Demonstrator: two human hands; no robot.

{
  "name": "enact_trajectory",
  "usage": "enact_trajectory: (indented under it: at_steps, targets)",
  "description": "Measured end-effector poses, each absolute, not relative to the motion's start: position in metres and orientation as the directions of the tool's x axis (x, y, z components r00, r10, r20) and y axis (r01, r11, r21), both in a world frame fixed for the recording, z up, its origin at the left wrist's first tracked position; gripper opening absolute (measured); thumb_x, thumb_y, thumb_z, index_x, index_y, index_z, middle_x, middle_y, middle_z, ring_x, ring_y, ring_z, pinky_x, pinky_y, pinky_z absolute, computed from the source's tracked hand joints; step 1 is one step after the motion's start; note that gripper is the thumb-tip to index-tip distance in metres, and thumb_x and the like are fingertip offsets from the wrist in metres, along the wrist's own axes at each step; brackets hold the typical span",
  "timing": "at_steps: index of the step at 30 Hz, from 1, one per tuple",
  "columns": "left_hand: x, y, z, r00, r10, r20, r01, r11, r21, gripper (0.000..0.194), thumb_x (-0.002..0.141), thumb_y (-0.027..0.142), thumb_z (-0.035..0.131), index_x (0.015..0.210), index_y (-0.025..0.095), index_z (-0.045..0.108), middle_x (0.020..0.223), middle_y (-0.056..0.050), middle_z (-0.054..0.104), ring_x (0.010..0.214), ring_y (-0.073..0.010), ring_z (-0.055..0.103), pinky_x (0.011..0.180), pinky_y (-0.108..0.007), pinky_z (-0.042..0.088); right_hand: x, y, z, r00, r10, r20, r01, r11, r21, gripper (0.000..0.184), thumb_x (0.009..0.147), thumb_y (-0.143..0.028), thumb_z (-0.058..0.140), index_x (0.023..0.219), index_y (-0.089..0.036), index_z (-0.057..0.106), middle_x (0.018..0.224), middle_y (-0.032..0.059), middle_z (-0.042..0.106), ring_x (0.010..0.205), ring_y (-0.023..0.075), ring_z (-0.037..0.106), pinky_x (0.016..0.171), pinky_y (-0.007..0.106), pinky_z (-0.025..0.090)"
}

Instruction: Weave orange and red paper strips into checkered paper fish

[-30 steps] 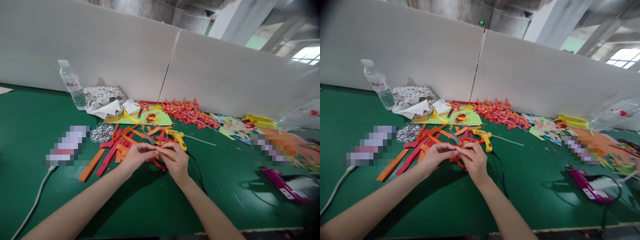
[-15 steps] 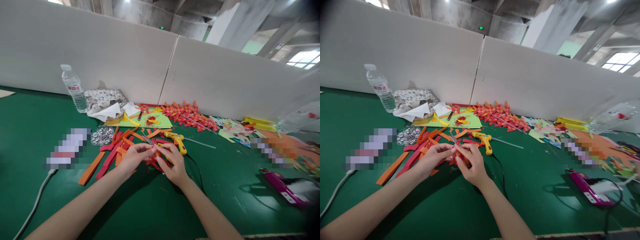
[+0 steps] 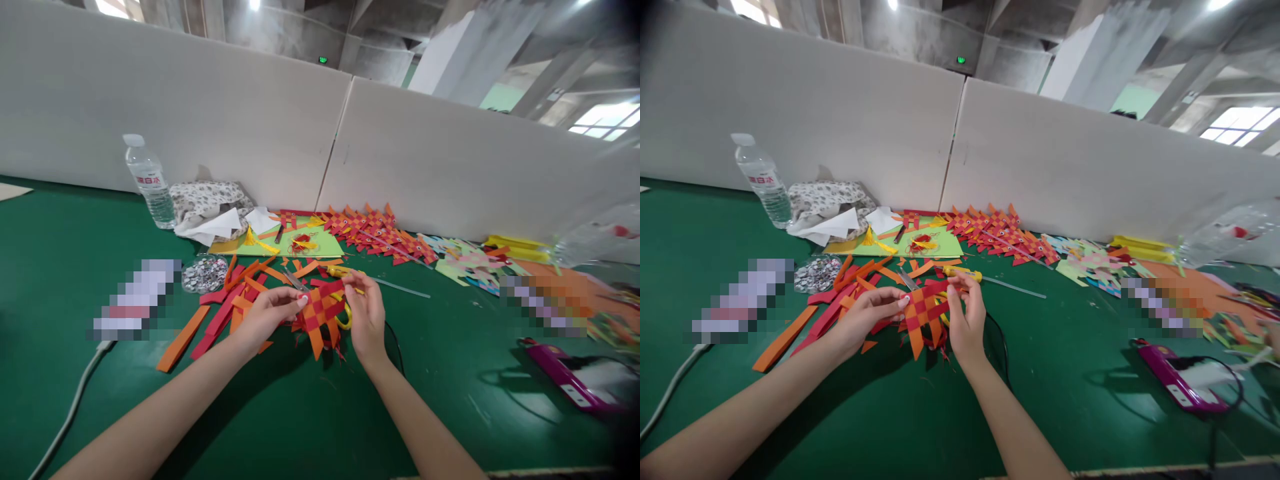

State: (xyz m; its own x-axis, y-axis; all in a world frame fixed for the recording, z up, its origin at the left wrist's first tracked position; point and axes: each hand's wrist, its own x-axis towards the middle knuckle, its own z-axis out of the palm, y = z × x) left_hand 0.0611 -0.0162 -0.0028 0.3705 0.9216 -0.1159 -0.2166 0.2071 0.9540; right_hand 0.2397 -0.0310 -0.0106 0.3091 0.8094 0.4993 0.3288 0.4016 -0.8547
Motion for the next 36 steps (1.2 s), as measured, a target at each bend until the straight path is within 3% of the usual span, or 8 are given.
enact_trajectory:
  at_steps: [4,12,15,18,23,29,34,36]
  targets:
    - [0.059,-0.018,0.004,0.355,0.929,-0.107,-0.181,0.181,0.967,0.024,0.066,0.039,0.071,0.073,0.017,0.064,0.068,0.002,0.056,0.061,-0.0093,0.051,0.064,-0.022,0.041,0.242,-0.030,-0.005,0.254,0.875,0.411,0.237,0.356,-0.904,0.032,0.082,-0.033,0.057,0.110,-0.021,0.051,0.103,0.0071,0.061,0.097,0.0196,0.058,0.077,0.032,0.048]
    - [0.029,0.002,0.009,0.252,0.962,0.101,0.093,-0.128,0.987,0.019,0.074,0.038,0.060,0.070,0.019,0.057,0.064,0.003,0.050,0.060,-0.0118,0.047,0.057,-0.023,0.039,0.237,-0.047,0.001,-0.191,0.961,0.200,0.195,0.237,-0.952,0.040,0.078,-0.028,0.062,0.115,-0.022,0.049,0.070,-0.0010,0.063,0.055,0.0130,0.059,0.057,0.029,0.051]
    - [0.017,0.032,0.010,0.194,0.968,0.156,0.122,-0.182,0.976,0.018,0.074,0.037,0.058,0.072,0.019,0.055,0.061,0.004,0.047,0.057,-0.0112,0.046,0.053,-0.021,0.039,0.235,-0.048,0.002,-0.201,0.960,0.194,0.192,0.233,-0.953,0.042,0.079,-0.028,0.061,0.118,-0.020,0.047,0.068,-0.0015,0.062,0.053,0.0117,0.057,0.055,0.027,0.050]
    - [0.013,0.073,0.021,0.147,0.985,0.088,0.196,-0.116,0.974,0.018,0.075,0.037,0.054,0.077,0.020,0.055,0.066,0.001,0.054,0.060,-0.0137,0.054,0.052,-0.023,0.044,0.236,-0.045,0.002,-0.139,0.967,0.214,0.155,0.235,-0.959,0.040,0.079,-0.031,0.061,0.115,-0.019,0.049,0.064,-0.0014,0.061,0.051,0.0116,0.055,0.052,0.026,0.048]
    - [0.016,0.149,0.032,0.041,0.990,0.133,0.343,-0.139,0.929,0.022,0.080,0.029,0.045,0.093,0.016,0.058,0.087,-0.009,0.064,0.080,-0.0211,0.061,0.068,-0.032,0.048,0.237,-0.042,-0.001,-0.099,0.976,0.195,0.126,0.207,-0.970,0.037,0.077,-0.032,0.063,0.110,-0.019,0.052,0.060,-0.0016,0.060,0.051,0.0121,0.055,0.049,0.025,0.047]
    - [0.013,0.169,0.019,0.149,0.942,0.299,0.587,-0.328,0.740,0.034,0.070,0.024,0.059,0.102,0.014,0.059,0.118,-0.015,0.056,0.119,-0.0309,0.041,0.101,-0.042,0.027,0.233,-0.040,-0.003,-0.057,0.993,0.101,0.220,0.111,-0.969,0.035,0.077,-0.035,0.062,0.106,-0.018,0.053,0.059,-0.0023,0.060,0.047,0.0105,0.052,0.048,0.024,0.045]
    - [-0.003,0.119,0.021,0.504,0.814,0.287,0.595,-0.569,0.568,0.019,0.060,0.034,0.072,0.075,0.023,0.067,0.101,-0.004,0.064,0.102,-0.0249,0.053,0.095,-0.036,0.031,0.231,-0.040,-0.001,0.000,0.996,0.094,0.265,0.091,-0.960,0.031,0.078,-0.038,0.061,0.102,-0.018,0.055,0.059,-0.0029,0.059,0.047,0.0099,0.052,0.049,0.023,0.045]
    - [-0.014,0.101,0.024,0.647,0.704,0.293,0.628,-0.710,0.318,0.019,0.072,0.042,0.062,0.075,0.024,0.068,0.097,-0.004,0.064,0.097,-0.0244,0.053,0.091,-0.038,0.030,0.231,-0.041,-0.001,0.000,0.995,0.102,0.294,0.097,-0.951,0.031,0.079,-0.038,0.060,0.102,-0.018,0.054,0.060,-0.0024,0.059,0.048,0.0103,0.053,0.049,0.023,0.046]
